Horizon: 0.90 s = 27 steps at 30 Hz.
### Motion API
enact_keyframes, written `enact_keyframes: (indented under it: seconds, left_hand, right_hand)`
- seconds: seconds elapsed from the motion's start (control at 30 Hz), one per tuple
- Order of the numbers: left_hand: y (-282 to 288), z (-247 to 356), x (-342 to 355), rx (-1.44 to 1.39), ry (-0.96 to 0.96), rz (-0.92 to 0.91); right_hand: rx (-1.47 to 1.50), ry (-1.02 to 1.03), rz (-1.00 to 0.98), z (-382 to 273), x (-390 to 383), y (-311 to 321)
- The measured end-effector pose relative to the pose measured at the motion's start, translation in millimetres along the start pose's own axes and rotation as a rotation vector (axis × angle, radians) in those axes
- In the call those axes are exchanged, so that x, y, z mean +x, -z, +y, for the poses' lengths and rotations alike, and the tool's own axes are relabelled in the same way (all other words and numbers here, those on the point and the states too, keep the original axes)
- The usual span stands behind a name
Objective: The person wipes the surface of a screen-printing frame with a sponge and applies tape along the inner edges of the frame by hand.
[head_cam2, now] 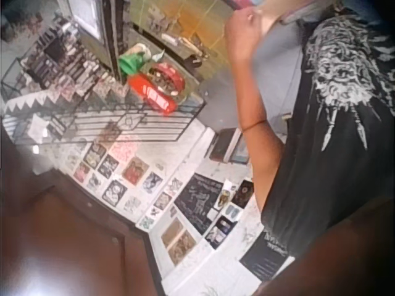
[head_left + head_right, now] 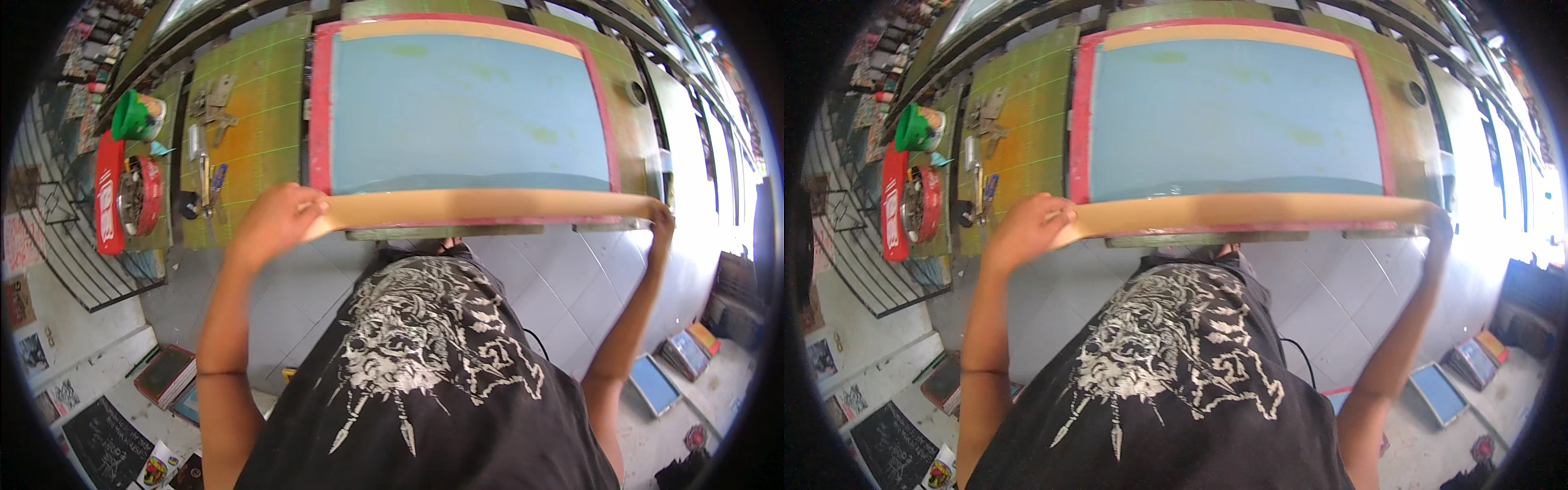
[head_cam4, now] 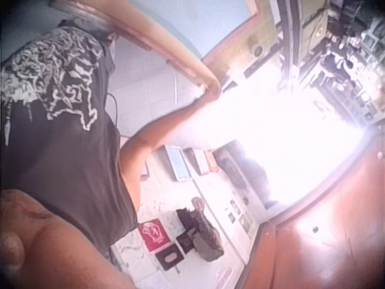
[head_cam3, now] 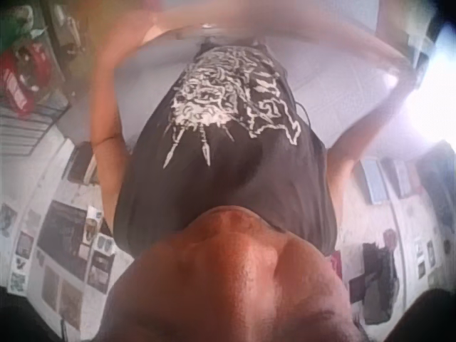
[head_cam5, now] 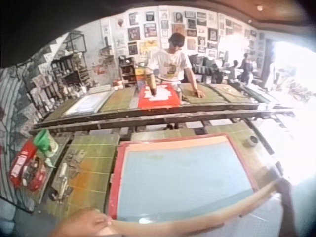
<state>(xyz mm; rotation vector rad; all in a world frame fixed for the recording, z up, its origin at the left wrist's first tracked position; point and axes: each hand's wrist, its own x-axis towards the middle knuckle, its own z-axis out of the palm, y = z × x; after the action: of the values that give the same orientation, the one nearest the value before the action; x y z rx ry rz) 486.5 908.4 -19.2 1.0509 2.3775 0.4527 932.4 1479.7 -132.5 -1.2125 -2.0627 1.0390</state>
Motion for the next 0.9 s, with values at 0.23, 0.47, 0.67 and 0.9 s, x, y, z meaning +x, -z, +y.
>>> enact_keyframes:
  seconds: [0.23, 0.47, 0.67, 0.9]
  left_hand:
    - [58.7, 129.8, -117.3, 0.121, -0.485, 0.424]
    - [54.0, 171.7, -159.8, 0.185, -0.273, 1.015]
    - [73.5, 142.9, -185.2, 0.167, -0.474, 0.814]
    - [76.7, 112.6, -217.2, 0.135, -0.616, 0.703]
  right_hand:
    - [0.008, 0.115, 0.497, -17.4, -55.8, 155.8]
    - [0.045, 0.062, 0.604, -51.9, -85.7, 199.6]
    - [0.063, 0.064, 0.649, -68.9, -127.9, 210.2]
    - [0.069, 0.040, 0.656, -64.3, -165.0, 202.7]
